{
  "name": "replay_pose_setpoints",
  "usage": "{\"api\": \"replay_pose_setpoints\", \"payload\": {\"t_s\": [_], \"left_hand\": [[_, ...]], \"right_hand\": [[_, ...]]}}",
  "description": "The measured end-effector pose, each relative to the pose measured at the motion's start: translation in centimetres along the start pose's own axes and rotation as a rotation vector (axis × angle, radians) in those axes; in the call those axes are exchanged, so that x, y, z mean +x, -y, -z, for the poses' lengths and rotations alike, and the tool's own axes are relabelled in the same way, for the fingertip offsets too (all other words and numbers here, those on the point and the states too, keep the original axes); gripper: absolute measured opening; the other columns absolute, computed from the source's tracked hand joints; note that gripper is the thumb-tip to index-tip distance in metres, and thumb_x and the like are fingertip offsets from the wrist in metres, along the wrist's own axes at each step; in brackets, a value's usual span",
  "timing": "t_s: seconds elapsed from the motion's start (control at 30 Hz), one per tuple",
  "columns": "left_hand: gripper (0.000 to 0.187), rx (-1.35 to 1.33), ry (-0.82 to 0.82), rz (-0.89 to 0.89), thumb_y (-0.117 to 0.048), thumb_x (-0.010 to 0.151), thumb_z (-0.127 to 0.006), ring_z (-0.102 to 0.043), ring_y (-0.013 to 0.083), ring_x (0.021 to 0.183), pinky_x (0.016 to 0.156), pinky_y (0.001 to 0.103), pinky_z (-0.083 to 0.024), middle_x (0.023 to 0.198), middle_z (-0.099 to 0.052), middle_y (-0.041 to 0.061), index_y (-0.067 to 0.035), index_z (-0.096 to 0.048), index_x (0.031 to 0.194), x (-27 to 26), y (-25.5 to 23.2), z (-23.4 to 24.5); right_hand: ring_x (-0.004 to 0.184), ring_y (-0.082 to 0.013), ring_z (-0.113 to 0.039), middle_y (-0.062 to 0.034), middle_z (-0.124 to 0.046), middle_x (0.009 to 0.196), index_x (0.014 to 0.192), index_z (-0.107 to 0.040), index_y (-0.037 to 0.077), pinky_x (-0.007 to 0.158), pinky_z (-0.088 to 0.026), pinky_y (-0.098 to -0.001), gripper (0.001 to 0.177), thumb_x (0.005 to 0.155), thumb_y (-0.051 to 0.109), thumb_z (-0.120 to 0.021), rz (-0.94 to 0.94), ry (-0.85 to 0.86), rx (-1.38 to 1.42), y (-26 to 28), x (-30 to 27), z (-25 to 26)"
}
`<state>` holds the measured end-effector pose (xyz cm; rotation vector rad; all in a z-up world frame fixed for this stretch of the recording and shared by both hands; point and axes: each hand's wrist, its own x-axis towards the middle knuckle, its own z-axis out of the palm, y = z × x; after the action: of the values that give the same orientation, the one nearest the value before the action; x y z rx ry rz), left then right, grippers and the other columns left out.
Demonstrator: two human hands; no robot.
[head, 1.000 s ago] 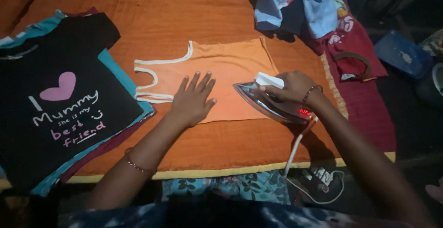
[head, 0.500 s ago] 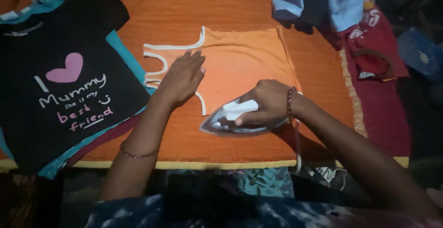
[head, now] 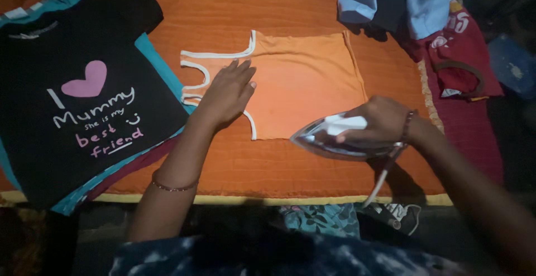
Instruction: The person irons a black t-shirt with a graphic print on a bed, then flips it to iron the back. After placing the shirt aside, they unfold and iron an orange tank top, smoothing both sides with the iron.
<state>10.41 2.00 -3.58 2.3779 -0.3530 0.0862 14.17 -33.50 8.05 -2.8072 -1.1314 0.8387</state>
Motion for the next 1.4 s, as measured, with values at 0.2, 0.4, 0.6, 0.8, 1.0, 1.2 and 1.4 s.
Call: {"api": "replay_pose_setpoints", "payload": {"t_s": [0.2,0.4,0.6,0.8,1.0,1.2,1.4], "left_hand": [[0.048,0.024,-0.003,-0.002,-0.027,0.105,-0.045,-0.029,0.0438,0.148,0.119,0.052,-0.024,0.157,-0.040,0.025,0.001,-0.050,0.143,0.1,-0.1,0.0],[0.047,0.007,-0.006,0.003,-0.026,0.104,-0.046,-0.030,0.0428,0.149,0.120,0.050,-0.026,0.157,-0.042,0.025,0.001,-0.051,0.142,0.1,0.2,-0.1],[0.046,-0.004,-0.009,-0.003,-0.027,0.104,-0.046,-0.030,0.0416,0.149,0.120,0.049,-0.025,0.156,-0.042,0.024,0.000,-0.053,0.141,0.4,0.6,-0.2],[0.047,-0.002,-0.020,-0.022,-0.027,0.106,-0.045,-0.030,0.0411,0.149,0.119,0.050,-0.025,0.156,-0.043,0.024,0.001,-0.052,0.142,0.3,0.8,-0.3],[0.045,0.007,-0.016,-0.020,-0.026,0.106,-0.045,-0.031,0.0425,0.149,0.120,0.050,-0.027,0.156,-0.044,0.025,0.000,-0.053,0.141,0.2,0.6,-0.1],[0.044,-0.014,-0.042,-0.041,-0.023,0.104,-0.047,-0.033,0.0462,0.147,0.118,0.052,-0.029,0.154,-0.045,0.027,0.001,-0.054,0.140,-0.1,0.4,0.1],[0.043,-0.039,-0.064,-0.064,-0.023,0.104,-0.047,-0.035,0.0457,0.146,0.118,0.052,-0.029,0.152,-0.047,0.027,0.001,-0.056,0.138,-0.1,0.8,-0.2]], "right_hand": [[0.076,-0.0349,-0.077,-0.0188,-0.078,0.081,0.105,-0.082,0.012,0.071,-0.058,-0.0430,0.066,0.079,0.070,-0.064,-0.153,-0.117,0.034,-2.5,0.3,-0.2],[0.065,-0.0313,-0.077,-0.0169,-0.076,0.073,0.111,-0.078,0.013,0.063,-0.059,-0.0431,0.071,0.074,0.072,-0.063,-0.036,0.022,0.093,3.1,2.0,1.1],[0.057,-0.0313,-0.072,-0.0174,-0.070,0.056,0.118,-0.077,0.017,0.061,-0.058,-0.0432,0.077,0.072,0.076,-0.063,0.066,0.128,-0.027,9.1,1.0,2.7],[0.058,-0.0324,-0.072,-0.0174,-0.075,0.070,0.111,-0.078,0.014,0.058,-0.058,-0.0440,0.070,0.076,0.073,-0.065,0.111,0.190,-0.017,7.1,0.0,3.4],[0.061,-0.0284,-0.076,-0.0154,-0.076,0.077,0.110,-0.077,0.009,0.062,-0.061,-0.0401,0.073,0.081,0.074,-0.062,0.104,0.145,0.074,6.6,0.0,1.5],[0.063,-0.0330,-0.074,-0.0186,-0.074,0.066,0.121,-0.077,0.017,0.064,-0.058,-0.0443,0.077,0.073,0.075,-0.061,-0.005,0.129,0.022,9.0,-0.1,2.2],[0.060,-0.0332,-0.073,-0.0183,-0.072,0.063,0.116,-0.078,0.013,0.058,-0.057,-0.0450,0.079,0.072,0.077,-0.061,0.011,0.093,-0.005,8.9,-1.1,2.5]]}}
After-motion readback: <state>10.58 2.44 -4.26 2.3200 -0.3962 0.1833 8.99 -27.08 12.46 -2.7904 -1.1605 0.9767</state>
